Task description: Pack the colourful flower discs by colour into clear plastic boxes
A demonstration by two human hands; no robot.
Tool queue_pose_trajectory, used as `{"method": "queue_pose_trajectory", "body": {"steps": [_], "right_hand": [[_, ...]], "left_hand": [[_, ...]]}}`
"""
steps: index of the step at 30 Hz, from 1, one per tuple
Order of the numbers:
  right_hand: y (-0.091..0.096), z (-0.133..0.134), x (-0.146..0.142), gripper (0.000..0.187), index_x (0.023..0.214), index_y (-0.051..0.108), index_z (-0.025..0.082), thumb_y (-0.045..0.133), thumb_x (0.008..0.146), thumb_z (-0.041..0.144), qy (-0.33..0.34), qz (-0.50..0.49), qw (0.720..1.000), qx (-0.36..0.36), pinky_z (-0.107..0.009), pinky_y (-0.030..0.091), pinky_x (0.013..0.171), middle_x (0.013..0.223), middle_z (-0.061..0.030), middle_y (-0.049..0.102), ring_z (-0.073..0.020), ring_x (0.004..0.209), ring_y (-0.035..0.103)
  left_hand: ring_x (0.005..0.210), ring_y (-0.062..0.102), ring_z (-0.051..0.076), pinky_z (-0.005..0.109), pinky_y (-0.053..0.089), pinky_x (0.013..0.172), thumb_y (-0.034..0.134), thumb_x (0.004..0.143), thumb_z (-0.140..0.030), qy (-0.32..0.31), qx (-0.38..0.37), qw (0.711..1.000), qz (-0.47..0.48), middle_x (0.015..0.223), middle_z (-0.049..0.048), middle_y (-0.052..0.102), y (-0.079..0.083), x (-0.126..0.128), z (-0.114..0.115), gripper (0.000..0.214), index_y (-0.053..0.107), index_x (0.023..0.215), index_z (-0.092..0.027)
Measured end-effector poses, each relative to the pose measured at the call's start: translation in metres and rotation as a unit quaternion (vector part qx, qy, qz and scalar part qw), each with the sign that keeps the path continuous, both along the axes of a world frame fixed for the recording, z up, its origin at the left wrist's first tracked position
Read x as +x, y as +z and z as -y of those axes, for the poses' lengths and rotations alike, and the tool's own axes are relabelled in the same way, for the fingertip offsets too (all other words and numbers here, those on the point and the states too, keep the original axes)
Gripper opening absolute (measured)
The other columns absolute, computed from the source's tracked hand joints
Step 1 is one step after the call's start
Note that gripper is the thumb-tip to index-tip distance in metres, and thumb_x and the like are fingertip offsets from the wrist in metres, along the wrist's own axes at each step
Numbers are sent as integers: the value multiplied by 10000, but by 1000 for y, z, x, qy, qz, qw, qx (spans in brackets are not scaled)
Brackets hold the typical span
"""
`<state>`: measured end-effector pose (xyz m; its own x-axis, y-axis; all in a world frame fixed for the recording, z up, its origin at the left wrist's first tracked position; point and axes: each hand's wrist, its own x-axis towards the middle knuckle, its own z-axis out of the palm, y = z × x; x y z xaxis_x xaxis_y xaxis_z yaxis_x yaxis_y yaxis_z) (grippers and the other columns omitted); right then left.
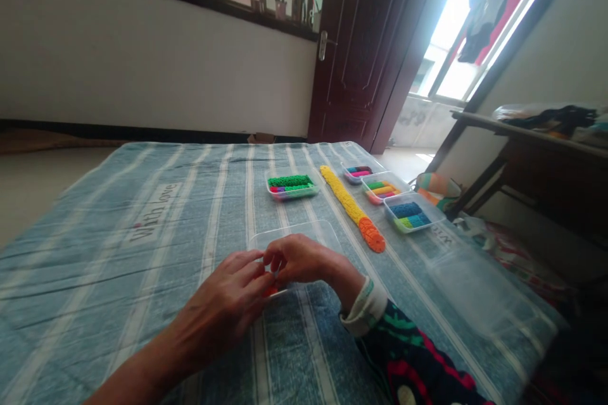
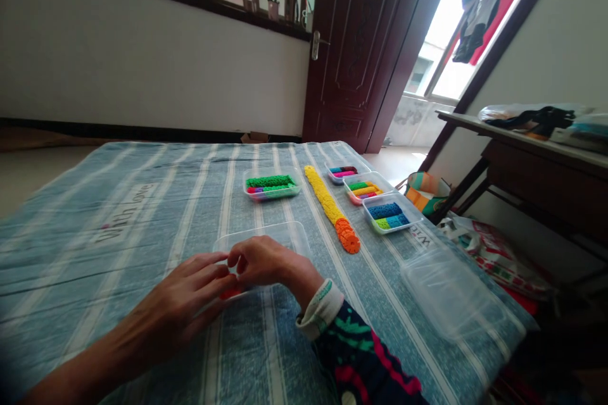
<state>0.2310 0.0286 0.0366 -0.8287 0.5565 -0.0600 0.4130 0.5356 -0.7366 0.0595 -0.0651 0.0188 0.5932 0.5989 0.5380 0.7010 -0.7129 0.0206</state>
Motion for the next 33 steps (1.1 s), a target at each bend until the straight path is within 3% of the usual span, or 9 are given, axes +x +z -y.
{"method": "queue_pose_trajectory", "body": {"steps": [5, 9, 14, 19, 25, 33], "right_hand": [[9, 0, 4, 267, 945, 678, 154, 743, 687, 121, 4, 17, 999, 43, -204, 425, 623, 741, 29, 608, -97, 673, 572], [29, -3, 34, 256, 958, 686, 173, 734, 711, 126, -85, -6, 991, 106, -222, 437, 656, 766, 17, 624, -108, 695, 577], [33, -16, 105, 206, 915, 710, 187, 638, 753, 82, -277, 54, 926, 249, -277, 438, 771, 889, -33, 691, -148, 793, 600], [10, -22, 162, 322, 1027, 722, 228, 597, 750, 120, -348, 219, 882, 231, -281, 414, 805, 1011, -46, 692, -178, 886, 613], [-4, -20, 170, 427, 1156, 683, 237, 660, 730, 224, -342, 245, 886, 196, -274, 399, 781, 1027, -51, 662, -195, 918, 607], [-5, -19, 165, 347, 1051, 677, 216, 676, 704, 212, -363, 253, 873, 207, -268, 358, 702, 1000, -53, 640, -188, 863, 582]], "left_hand": [[1092, 574, 249, 426, 437, 947, 475, 940, -210, 14, -21, 1000, 14, 937, 45, 669, -7, -2, -1, 182, 656, 962, -214], [1123, 560, 259, 448, 422, 969, 484, 935, -214, 25, -37, 999, 17, 908, 39, 666, -9, -3, 0, 173, 650, 887, -215], [1114, 568, 260, 448, 437, 966, 503, 913, -187, 23, -37, 999, 28, 901, 43, 668, -12, -3, 0, 161, 654, 862, -207], [1115, 578, 251, 409, 476, 950, 536, 887, -172, 30, -44, 998, 34, 905, 47, 674, -14, -3, 0, 137, 661, 841, -205], [1125, 583, 253, 418, 497, 958, 530, 888, -180, 18, -57, 998, 25, 923, 51, 676, -15, -7, -1, 132, 653, 846, -205], [1119, 588, 258, 432, 512, 942, 550, 882, -179, 13, -46, 998, 31, 940, 52, 680, -16, -6, -1, 112, 656, 868, -208]]}}
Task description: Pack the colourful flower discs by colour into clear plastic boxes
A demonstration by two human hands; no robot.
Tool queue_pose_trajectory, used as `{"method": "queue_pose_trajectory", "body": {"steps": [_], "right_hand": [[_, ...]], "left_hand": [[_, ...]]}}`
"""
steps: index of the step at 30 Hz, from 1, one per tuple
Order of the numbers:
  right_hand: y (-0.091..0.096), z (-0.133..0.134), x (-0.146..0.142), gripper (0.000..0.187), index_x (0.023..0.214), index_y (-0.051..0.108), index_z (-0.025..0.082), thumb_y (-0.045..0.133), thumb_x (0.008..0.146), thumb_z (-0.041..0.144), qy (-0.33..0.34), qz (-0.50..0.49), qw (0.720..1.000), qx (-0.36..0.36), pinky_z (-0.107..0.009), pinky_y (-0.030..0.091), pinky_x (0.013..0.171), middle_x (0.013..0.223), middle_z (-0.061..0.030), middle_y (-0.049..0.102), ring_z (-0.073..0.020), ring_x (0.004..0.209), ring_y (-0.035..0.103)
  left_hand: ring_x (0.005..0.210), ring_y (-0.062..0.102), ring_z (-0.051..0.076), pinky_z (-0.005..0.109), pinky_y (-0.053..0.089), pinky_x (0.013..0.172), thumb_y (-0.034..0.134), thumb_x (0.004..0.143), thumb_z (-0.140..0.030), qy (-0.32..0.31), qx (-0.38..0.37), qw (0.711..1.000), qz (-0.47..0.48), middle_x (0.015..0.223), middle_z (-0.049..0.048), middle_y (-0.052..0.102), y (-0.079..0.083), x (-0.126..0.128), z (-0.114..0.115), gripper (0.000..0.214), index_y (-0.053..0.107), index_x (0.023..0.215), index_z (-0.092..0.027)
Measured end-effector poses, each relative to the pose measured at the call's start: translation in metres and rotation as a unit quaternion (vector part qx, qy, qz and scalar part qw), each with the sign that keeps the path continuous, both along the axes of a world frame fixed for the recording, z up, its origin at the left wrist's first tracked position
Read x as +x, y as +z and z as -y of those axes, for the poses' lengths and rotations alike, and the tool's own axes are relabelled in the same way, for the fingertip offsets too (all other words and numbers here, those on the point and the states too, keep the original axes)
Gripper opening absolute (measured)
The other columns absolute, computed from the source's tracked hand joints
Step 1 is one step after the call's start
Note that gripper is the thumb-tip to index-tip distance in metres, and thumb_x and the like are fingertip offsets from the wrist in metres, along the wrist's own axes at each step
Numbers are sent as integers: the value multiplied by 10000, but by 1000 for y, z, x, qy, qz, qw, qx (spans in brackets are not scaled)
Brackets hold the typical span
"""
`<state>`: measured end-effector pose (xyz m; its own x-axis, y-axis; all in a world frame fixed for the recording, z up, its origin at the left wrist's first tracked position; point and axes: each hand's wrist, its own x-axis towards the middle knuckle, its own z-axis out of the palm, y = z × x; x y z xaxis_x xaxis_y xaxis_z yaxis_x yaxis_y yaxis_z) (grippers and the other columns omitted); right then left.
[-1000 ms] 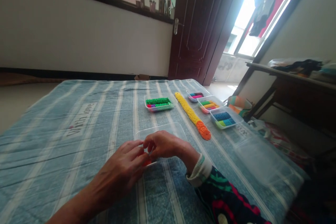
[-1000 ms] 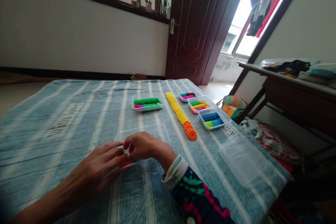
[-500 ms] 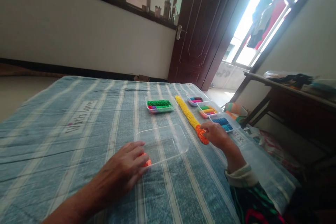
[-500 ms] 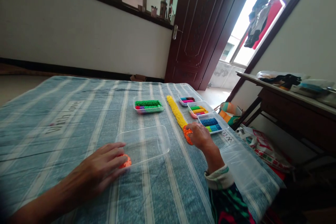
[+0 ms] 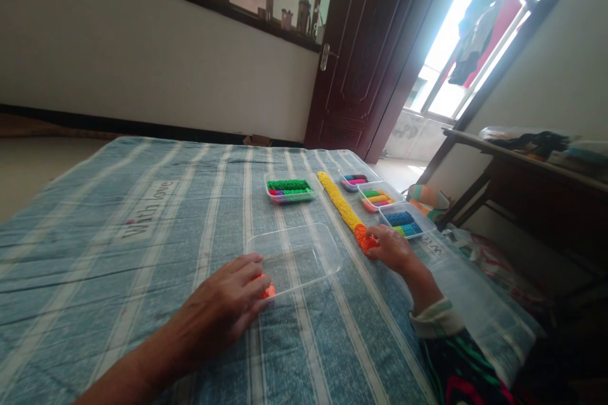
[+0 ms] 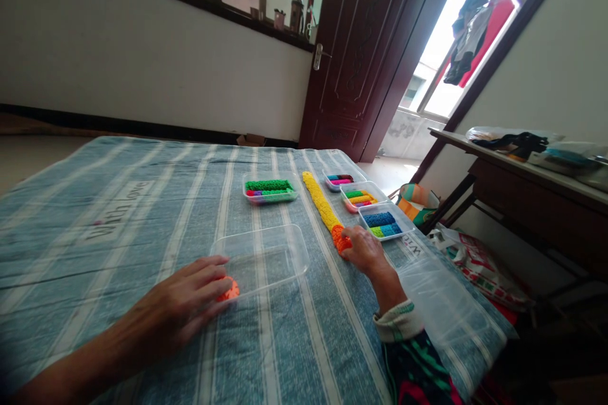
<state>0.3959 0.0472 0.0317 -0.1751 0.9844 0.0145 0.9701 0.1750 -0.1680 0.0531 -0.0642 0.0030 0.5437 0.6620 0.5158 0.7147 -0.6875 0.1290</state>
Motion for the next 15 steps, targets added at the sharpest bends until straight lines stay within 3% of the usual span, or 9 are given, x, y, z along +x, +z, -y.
{"method": "queue_pose_trajectory", "body": {"steps": [8, 15], "right_hand": [[1, 6, 7, 244, 949, 634, 222, 647, 706, 216, -8, 0, 1000, -9, -256, 285, 608, 831, -16, 640, -175, 769, 556], [0, 6, 11, 128, 823, 620, 213, 632, 696, 209, 23, -43, 999, -1, -246, 307, 613, 740, 8, 605, -153, 703, 527]], "left_hand": [[1124, 575, 259, 449, 503, 953, 527, 901, -192, 5, -10, 1000, 1, 940, 60, 668, 1, 2, 2, 122, 641, 858, -201], [1120, 583, 262, 446, 514, 940, 534, 889, -186, 0, -10, 1000, -4, 946, 62, 672, -1, 0, 1, 114, 645, 872, -203]]}}
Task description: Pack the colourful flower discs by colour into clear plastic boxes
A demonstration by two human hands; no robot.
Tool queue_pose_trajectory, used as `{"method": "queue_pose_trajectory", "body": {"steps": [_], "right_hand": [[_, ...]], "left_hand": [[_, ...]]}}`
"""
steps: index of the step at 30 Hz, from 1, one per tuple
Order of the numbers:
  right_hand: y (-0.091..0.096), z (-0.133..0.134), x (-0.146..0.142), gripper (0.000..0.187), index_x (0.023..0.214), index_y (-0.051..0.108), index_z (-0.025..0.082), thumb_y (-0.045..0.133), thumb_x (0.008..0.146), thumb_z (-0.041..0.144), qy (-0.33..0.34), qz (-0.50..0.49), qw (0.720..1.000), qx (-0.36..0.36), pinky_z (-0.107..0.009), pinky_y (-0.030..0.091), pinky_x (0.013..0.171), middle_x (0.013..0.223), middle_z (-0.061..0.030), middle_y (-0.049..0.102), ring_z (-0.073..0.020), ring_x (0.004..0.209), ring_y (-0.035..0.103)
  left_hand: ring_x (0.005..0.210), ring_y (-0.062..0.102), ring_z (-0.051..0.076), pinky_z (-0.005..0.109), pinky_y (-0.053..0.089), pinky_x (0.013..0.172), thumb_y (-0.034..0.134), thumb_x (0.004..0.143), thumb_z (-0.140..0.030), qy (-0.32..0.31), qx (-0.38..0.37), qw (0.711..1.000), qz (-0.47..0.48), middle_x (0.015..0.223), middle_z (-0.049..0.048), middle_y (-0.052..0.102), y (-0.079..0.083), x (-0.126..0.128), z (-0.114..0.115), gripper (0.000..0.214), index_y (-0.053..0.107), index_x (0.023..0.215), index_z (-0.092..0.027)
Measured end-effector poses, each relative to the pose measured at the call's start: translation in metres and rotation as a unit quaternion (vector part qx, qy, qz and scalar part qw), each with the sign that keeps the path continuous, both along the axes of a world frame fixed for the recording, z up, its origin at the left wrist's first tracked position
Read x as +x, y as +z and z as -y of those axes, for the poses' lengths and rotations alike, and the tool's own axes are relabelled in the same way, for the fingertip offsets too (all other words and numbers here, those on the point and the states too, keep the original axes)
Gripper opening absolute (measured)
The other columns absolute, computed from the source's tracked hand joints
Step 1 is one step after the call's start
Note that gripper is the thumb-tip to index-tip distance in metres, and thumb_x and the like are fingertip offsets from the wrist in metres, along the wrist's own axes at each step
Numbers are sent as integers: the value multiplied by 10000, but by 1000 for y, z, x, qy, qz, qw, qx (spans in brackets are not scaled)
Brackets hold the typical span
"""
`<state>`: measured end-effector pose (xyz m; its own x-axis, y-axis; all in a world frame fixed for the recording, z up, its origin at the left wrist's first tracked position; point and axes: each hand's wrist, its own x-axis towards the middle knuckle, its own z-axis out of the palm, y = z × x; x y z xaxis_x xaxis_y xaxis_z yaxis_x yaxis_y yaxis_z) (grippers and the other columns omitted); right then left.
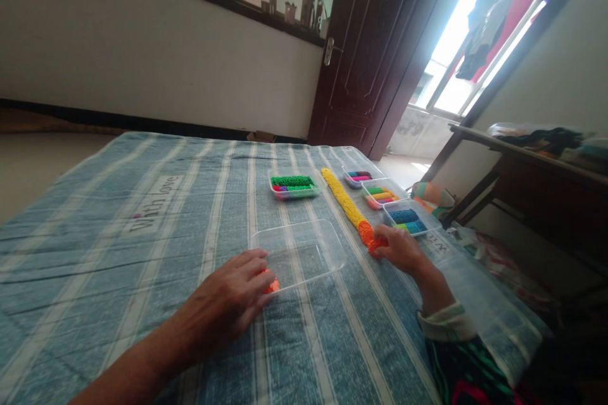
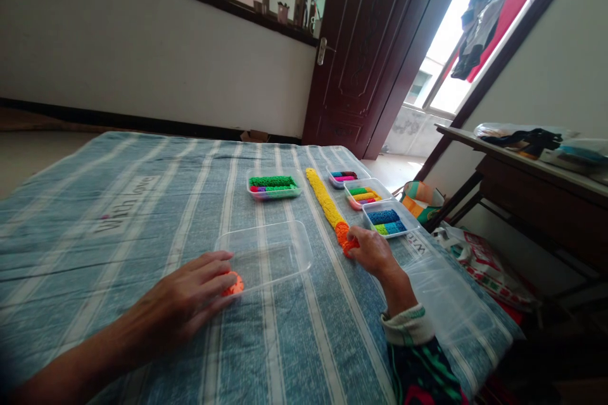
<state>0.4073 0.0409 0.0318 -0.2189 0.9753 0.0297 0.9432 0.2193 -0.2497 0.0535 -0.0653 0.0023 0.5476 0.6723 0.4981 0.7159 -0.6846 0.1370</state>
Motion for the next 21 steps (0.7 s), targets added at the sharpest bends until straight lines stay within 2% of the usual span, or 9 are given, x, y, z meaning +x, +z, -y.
{"method": "queue_pose_trajectory", "body": {"steps": [5, 9, 12, 15, 17, 19, 21], "right_hand": [[-4, 3, -13, 112, 824, 634, 212, 607, 718, 189, 27, -39, 999, -2, -253, 358, 675, 780, 2, 640, -162, 748, 564], [-7, 5, -22, 139, 851, 651, 217, 581, 739, 173, 31, -29, 999, 2, -265, 382, 718, 808, -10, 660, -172, 780, 580], [-3, 7, -21, 130, 819, 657, 208, 582, 731, 150, 45, -43, 998, 4, -278, 401, 742, 797, -12, 666, -173, 769, 589], [14, 15, -23, 68, 783, 657, 198, 603, 745, 180, 78, -132, 988, 16, -292, 431, 754, 799, -16, 679, -169, 750, 597], [31, 23, -32, 66, 803, 667, 203, 634, 764, 244, 118, -213, 970, 13, -299, 455, 758, 817, -16, 687, -170, 766, 606], [49, 30, -50, 76, 803, 677, 206, 659, 771, 272, 188, -258, 948, -16, -293, 472, 741, 805, -10, 685, -162, 765, 610], [59, 33, -74, 57, 807, 690, 199, 665, 777, 241, 273, -258, 924, -69, -274, 478, 712, 814, -5, 688, -141, 741, 608]], "left_hand": [[1119, 587, 260, 440, 508, 951, 547, 884, -188, 0, 3, 1000, -7, 955, 62, 679, 1, 0, 0, 109, 653, 869, -205], [1111, 587, 256, 434, 509, 950, 546, 883, -177, 1, 1, 1000, -7, 944, 61, 676, 3, 1, 1, 107, 647, 861, -202], [1112, 584, 262, 444, 510, 944, 544, 891, -192, 7, -2, 1000, -7, 942, 67, 671, 4, 3, 3, 103, 639, 850, -195], [1104, 585, 265, 452, 513, 937, 551, 887, -196, 6, -9, 1000, -17, 927, 75, 668, 6, 5, 4, 94, 635, 846, -184], [1103, 583, 264, 447, 517, 931, 560, 879, -193, 4, -17, 1000, -24, 920, 77, 665, 7, 5, 4, 80, 633, 849, -178], [1101, 582, 262, 446, 518, 927, 567, 874, -199, 3, -18, 999, -27, 924, 79, 664, 7, 6, 4, 71, 631, 851, -178], [1094, 583, 258, 442, 518, 924, 568, 875, -206, 6, -15, 1000, -26, 920, 76, 663, 7, 6, 4, 74, 630, 844, -181]]}}
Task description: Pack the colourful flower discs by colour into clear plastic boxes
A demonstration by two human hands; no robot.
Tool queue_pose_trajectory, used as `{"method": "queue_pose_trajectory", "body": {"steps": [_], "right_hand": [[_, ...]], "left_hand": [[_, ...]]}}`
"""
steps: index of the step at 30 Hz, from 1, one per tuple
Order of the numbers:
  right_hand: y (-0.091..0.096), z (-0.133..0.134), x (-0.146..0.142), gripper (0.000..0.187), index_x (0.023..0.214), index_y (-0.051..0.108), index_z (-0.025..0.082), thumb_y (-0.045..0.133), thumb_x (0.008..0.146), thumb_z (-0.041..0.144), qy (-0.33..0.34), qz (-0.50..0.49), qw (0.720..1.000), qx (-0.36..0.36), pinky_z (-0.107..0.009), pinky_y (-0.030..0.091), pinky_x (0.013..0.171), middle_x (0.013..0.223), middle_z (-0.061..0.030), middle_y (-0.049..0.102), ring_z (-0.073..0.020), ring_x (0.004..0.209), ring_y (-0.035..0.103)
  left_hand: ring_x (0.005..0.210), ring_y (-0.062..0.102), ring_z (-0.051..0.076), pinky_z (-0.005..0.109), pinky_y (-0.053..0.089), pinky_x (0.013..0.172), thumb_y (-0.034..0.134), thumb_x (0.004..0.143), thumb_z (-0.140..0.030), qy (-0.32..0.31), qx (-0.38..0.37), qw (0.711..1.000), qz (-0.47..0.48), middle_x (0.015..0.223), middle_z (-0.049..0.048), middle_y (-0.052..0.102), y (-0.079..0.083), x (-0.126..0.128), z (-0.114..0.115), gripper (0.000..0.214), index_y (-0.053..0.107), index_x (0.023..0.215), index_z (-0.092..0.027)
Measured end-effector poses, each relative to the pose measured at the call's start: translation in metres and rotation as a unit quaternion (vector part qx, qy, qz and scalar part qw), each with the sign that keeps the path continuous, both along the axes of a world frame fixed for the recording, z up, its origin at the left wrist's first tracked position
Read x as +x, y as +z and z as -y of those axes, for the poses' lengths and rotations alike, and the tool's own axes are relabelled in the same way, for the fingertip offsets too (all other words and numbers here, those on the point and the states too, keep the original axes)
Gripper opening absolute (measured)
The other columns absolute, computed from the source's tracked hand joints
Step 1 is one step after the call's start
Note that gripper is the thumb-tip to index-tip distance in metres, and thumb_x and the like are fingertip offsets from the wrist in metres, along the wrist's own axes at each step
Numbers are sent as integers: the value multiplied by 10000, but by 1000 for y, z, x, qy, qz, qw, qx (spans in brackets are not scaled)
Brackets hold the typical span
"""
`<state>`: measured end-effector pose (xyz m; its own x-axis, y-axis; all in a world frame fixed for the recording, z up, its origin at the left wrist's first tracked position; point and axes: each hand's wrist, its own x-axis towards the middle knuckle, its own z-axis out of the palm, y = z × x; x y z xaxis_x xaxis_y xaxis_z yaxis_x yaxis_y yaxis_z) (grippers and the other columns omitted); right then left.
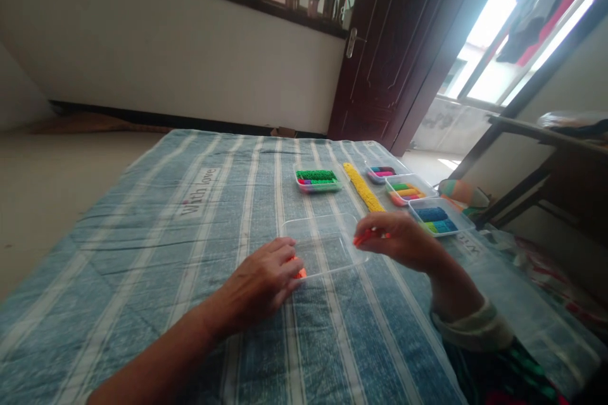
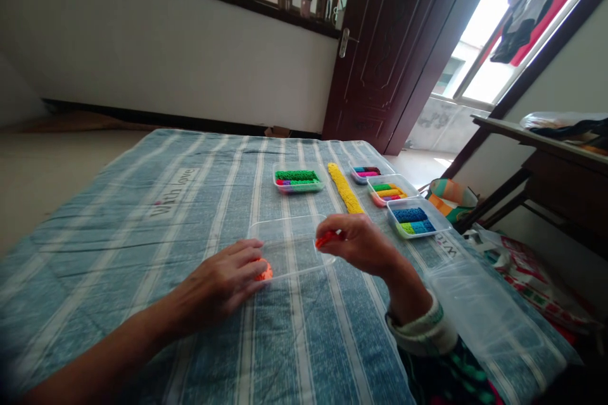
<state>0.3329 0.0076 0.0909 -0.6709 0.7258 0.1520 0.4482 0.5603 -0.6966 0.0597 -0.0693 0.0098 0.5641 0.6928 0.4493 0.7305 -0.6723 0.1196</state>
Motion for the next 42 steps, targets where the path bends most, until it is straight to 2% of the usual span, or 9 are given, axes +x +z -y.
{"method": "queue_pose_trajectory", "body": {"steps": [2, 4, 9, 14, 17, 20, 26, 35, 42], "right_hand": [[0, -2, -27, 62, 815, 706, 188, 663, 773, 176, 89, 20, 995, -34, -255, 478, 696, 810, 1, 693, -124, 722, 609], [-9, -9, -51, 127, 827, 723, 184, 665, 747, 104, 147, 56, 985, -65, -241, 473, 694, 783, 14, 695, -114, 716, 610], [-37, -26, -80, 198, 855, 742, 174, 653, 727, 53, 237, 81, 957, -147, -226, 459, 697, 744, 38, 689, -96, 697, 602], [-45, -28, -79, 222, 866, 715, 159, 660, 698, 25, 225, 32, 948, -224, -242, 471, 742, 761, 40, 674, -92, 725, 603], [-48, -26, -78, 251, 891, 678, 147, 643, 690, 1, 213, 12, 947, -240, -242, 470, 726, 767, 40, 650, -86, 719, 588], [-51, -23, -81, 256, 893, 641, 141, 628, 687, -10, 199, -3, 955, -221, -238, 469, 691, 778, 34, 633, -90, 718, 580], [-54, -20, -86, 234, 799, 653, 144, 586, 676, -43, 183, 15, 974, -137, -237, 454, 698, 745, 30, 636, -94, 713, 573], [-51, -21, -82, 320, 840, 719, 157, 542, 681, -56, 189, 22, 973, -128, -264, 475, 775, 822, -1, 694, -123, 792, 618], [-56, -19, -83, 388, 904, 730, 168, 509, 687, -66, 177, -14, 978, -112, -279, 485, 817, 892, -14, 723, -130, 851, 647]], "left_hand": [[1097, 580, 253, 438, 517, 925, 562, 878, -204, 2, -2, 1000, -1, 917, 70, 659, 0, 0, 0, 77, 628, 843, -184], [1110, 573, 249, 439, 514, 931, 545, 885, -198, 3, -3, 1000, -2, 906, 63, 653, -1, 1, 0, 87, 625, 851, -187], [1092, 573, 251, 448, 521, 918, 506, 905, -199, -2, -6, 1000, -7, 907, 75, 647, 1, 1, 1, 133, 630, 942, -172], [1039, 589, 249, 434, 544, 881, 548, 861, -161, -1, 0, 1000, -10, 901, 77, 655, 6, 2, 3, 135, 632, 966, -148], [1051, 590, 243, 439, 540, 904, 543, 866, -149, 1, -11, 1000, -16, 935, 88, 662, 10, 4, 5, 108, 634, 925, -146], [1043, 594, 237, 450, 534, 923, 539, 873, -148, 0, -13, 1000, -16, 968, 90, 666, 13, 6, 6, 115, 639, 930, -149], [1046, 603, 238, 449, 526, 948, 548, 868, -149, -4, -8, 1000, -15, 975, 104, 677, 13, 6, 6, 170, 634, 1013, -124], [979, 644, 233, 462, 536, 935, 518, 895, -187, -2, 5, 1000, -16, 943, 100, 692, 14, 7, 7, 163, 629, 994, -121], [1028, 629, 240, 430, 559, 893, 501, 907, -195, -7, 4, 1000, 11, 998, 131, 683, 14, 7, 5, 190, 625, 1016, -102]]}}
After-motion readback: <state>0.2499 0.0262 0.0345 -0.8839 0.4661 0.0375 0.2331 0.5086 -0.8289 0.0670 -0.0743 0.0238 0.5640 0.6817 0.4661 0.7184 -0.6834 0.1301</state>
